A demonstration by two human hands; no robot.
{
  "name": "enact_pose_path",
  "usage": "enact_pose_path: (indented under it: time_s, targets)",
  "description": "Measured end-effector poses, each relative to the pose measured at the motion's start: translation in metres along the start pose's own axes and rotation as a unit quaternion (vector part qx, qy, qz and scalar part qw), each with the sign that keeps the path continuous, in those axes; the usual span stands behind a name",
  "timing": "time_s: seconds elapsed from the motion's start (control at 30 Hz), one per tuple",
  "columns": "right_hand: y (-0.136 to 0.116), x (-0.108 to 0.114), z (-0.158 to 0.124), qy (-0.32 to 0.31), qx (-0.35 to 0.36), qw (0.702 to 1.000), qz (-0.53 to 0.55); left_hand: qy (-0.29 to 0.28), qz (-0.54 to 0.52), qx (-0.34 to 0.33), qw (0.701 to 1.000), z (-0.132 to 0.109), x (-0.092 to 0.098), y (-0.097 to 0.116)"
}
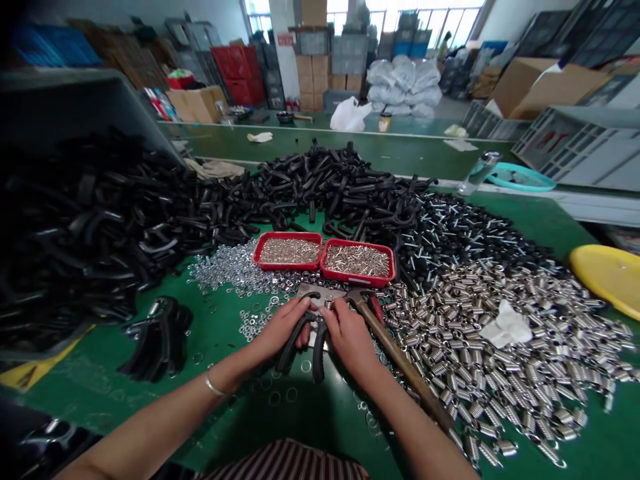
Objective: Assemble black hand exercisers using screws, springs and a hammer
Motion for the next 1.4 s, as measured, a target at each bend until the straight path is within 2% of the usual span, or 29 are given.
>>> enact_pose_path:
  time_s: [0.17,0.33,0.5,0.6,0.77,0.87,0.93,1.0,1.1,1.2,1.3,1.4]
  targets:
    - [-0.008,-0.007,-0.001,-0.015,0.040,0.999,-0.008,-0.001,0.075,-0.039,0.996,-0.002,-0.003,0.008]
    - [-0.006,-0.007,-0.003,0.002,0.029,0.999,0.026,0.011,0.137,-0.070,0.988,-0.007,-0.001,0.009]
    - [-0.012,-0.005,-0.009,-0.040,0.021,0.998,0.038,0.011,0.292,-0.095,0.951,-0.014,0.006,0.028]
    - [-0.015,-0.007,-0.015,-0.094,0.014,0.994,0.046,-0.035,0.373,-0.094,0.922,-0.019,0.005,0.036]
    - [-0.026,-0.019,-0.035,-0.210,0.013,0.968,0.137,-0.144,0.445,-0.133,0.874,-0.038,-0.013,0.043]
    - [-0.027,-0.019,-0.046,-0.214,0.001,0.968,0.129,-0.184,0.458,-0.127,0.861,-0.047,-0.021,0.043]
    - [-0.025,-0.019,-0.047,-0.211,-0.005,0.971,0.110,-0.194,0.445,-0.120,0.866,-0.044,-0.023,0.043]
    - [-0.019,-0.021,-0.037,-0.218,-0.013,0.973,0.075,-0.198,0.420,-0.111,0.878,-0.032,-0.020,0.039]
    - [-0.008,-0.013,0.000,-0.203,0.000,0.979,-0.033,-0.185,0.424,-0.105,0.881,0.000,-0.010,0.029]
    - [-0.006,0.024,0.051,-0.091,0.047,0.988,-0.119,-0.127,0.488,-0.114,0.856,0.030,0.005,0.025]
    - [-0.002,0.058,0.090,0.032,0.065,0.963,-0.261,-0.109,0.528,-0.151,0.829,0.049,0.004,0.037]
    - [0.005,0.059,0.115,0.050,0.060,0.941,-0.330,-0.114,0.533,-0.199,0.815,0.077,-0.008,0.065]
Point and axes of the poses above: each hand's wrist, its own z-axis towards the middle knuckle, its own x-axis out of the back of the hand, y = z × x, the point moved 10 cm from there along z, towards the middle knuckle, and after that the axes turned 11 degrees about -x, right-handed, at the moved point
